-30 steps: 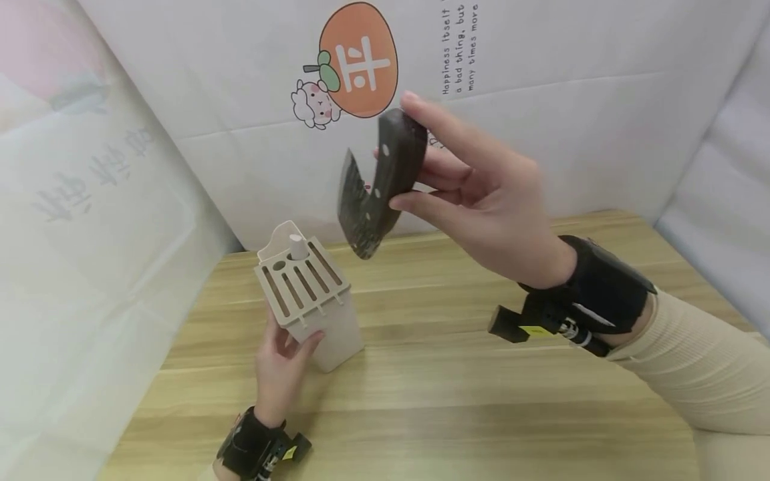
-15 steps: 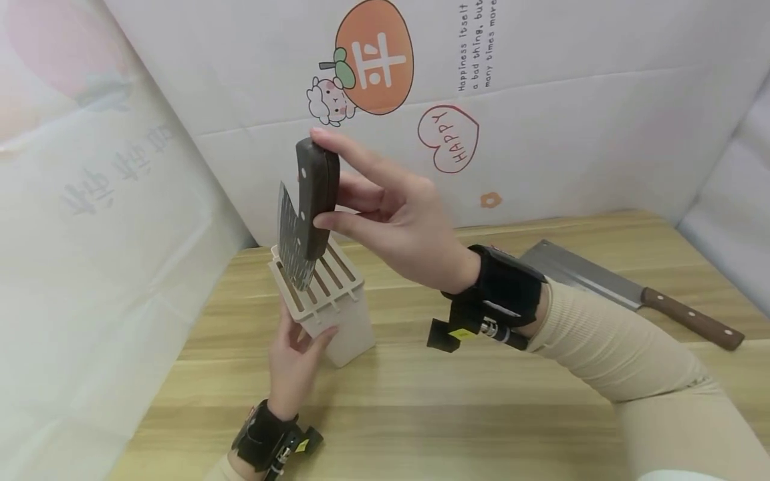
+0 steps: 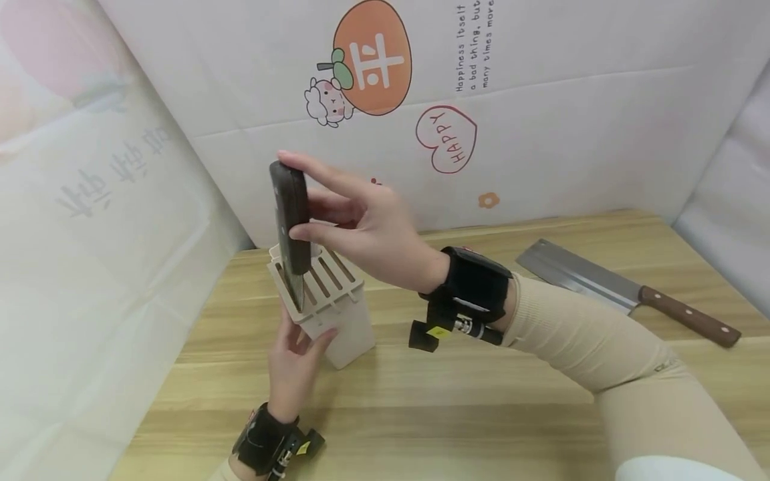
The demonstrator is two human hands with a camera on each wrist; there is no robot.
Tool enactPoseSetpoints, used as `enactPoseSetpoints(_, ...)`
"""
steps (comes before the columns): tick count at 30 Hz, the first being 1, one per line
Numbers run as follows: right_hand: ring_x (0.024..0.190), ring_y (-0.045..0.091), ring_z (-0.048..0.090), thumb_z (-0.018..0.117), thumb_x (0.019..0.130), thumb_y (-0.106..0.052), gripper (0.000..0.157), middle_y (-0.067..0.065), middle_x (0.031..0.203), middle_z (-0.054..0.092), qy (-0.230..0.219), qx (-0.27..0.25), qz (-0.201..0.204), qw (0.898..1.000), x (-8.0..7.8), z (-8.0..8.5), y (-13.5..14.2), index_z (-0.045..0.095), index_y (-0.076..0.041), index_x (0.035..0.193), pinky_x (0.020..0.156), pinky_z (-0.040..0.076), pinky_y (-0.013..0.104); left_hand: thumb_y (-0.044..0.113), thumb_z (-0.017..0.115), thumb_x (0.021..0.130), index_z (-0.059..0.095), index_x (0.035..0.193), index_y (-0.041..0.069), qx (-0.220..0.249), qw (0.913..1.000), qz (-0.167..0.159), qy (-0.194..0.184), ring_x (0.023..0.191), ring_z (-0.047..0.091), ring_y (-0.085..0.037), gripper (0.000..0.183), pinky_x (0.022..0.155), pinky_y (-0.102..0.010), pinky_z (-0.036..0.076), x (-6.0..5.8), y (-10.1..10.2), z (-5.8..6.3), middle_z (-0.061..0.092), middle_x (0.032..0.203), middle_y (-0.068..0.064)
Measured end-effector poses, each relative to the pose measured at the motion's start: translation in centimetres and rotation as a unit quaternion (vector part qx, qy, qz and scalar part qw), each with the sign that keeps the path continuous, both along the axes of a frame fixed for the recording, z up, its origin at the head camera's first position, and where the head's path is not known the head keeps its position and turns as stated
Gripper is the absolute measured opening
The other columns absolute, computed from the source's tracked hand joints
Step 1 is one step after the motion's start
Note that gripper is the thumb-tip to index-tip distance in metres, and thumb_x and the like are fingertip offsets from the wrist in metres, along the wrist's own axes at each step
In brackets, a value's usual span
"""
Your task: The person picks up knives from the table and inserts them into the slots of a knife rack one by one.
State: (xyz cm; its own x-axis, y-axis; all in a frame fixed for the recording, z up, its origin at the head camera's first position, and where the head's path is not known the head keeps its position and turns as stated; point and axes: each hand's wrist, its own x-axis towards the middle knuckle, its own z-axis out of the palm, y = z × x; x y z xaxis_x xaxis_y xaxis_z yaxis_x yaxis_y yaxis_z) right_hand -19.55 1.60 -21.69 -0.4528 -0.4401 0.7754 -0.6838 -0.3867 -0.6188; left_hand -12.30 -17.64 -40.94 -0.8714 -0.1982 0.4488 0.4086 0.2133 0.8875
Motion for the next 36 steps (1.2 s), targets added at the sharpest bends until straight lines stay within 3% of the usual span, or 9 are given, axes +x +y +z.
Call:
enactPoseSetpoints(4, 0.113, 0.03, 0.07, 0.07, 0.087, 0.019, 0.064, 0.024, 0.13, 0.066, -0.004, 0.036, 0.022, 0.999, -0.5, -0.4, -1.8, 0.045, 0.011, 0.145, 0.089, 0.062, 0.044, -0.002, 0.081, 0.085, 0.014, 0.164, 0.012, -0.004, 1.0, 0.0, -0.005, 0.143, 0.042, -0.025, 0.103, 0.112, -0.033, 0.043, 0.0, 0.1, 0.0, 0.028, 0.166, -0.006)
enactPoseSetpoints(9, 0.119, 0.025, 0.067, 0.069, 0.091, 0.014, 0.062, 0.022, 0.14, 0.06, -0.051, 0.105, 0.047, 0.992, -1.1, -2.2, -3.9, 0.046, 0.007, 0.148, 0.092, 0.062, 0.039, 0.0, 0.08, 0.088, 0.014, 0.164, 0.011, -0.018, 0.9998, 0.008, -0.005, 0.146, 0.035, -0.026, 0.101, 0.113, -0.037, 0.04, 0.1, 0.1, -0.1, 0.023, 0.167, -0.005)
enactPoseSetpoints(16, 0.122, 0.02, 0.064, 0.07, 0.093, 0.007, 0.063, 0.013, 0.151, 0.053, -0.095, 0.169, 0.038, 0.98, -1.5, -4.5, -4.7, 0.048, -0.002, 0.152, 0.093, 0.06, 0.032, 0.0, 0.079, 0.088, 0.016, 0.163, 0.008, -0.021, 0.9996, 0.009, -0.015, 0.142, 0.042, -0.026, 0.099, 0.111, -0.034, 0.044, 0.2, 0.2, 0.0, 0.028, 0.165, -0.008)
enactPoseSetpoints(25, 0.129, 0.015, 0.058, 0.071, 0.097, -0.004, 0.069, 0.006, 0.154, 0.05, -0.096, 0.248, 0.004, 0.964, -2.6, -3.8, -5.3, 0.042, -0.016, 0.158, 0.098, 0.056, 0.027, -0.005, 0.079, 0.087, 0.019, 0.164, 0.013, -0.011, 0.9999, 0.002, -0.008, 0.141, 0.044, -0.029, 0.1, 0.11, -0.031, 0.045, 0.1, 0.6, 0.1, 0.032, 0.164, -0.008)
enactPoseSetpoints(32, 0.125, 0.017, 0.062, 0.07, 0.098, -0.004, 0.083, 0.01, 0.156, 0.047, -0.111, 0.291, 0.019, 0.95, -2.2, -4.0, -4.8, 0.025, -0.021, 0.165, 0.099, 0.057, 0.03, -0.003, 0.078, 0.088, 0.017, 0.165, 0.017, -0.018, 0.9998, -0.003, -0.005, 0.144, 0.04, -0.027, 0.101, 0.113, -0.036, 0.042, 0.2, 0.5, -0.1, 0.028, 0.166, -0.004)
enactPoseSetpoints(36, 0.129, 0.016, 0.058, 0.069, 0.1, -0.011, 0.087, 0.006, 0.162, 0.037, -0.058, 0.325, 0.022, 0.944, -1.9, -4.4, -4.1, 0.013, -0.019, 0.167, 0.105, 0.053, 0.032, -0.002, 0.078, 0.089, 0.017, 0.165, 0.019, -0.022, 0.9997, -0.003, -0.011, 0.148, 0.034, -0.025, 0.1, 0.115, -0.039, 0.038, 0.3, 0.4, -0.2, 0.027, 0.167, -0.004)
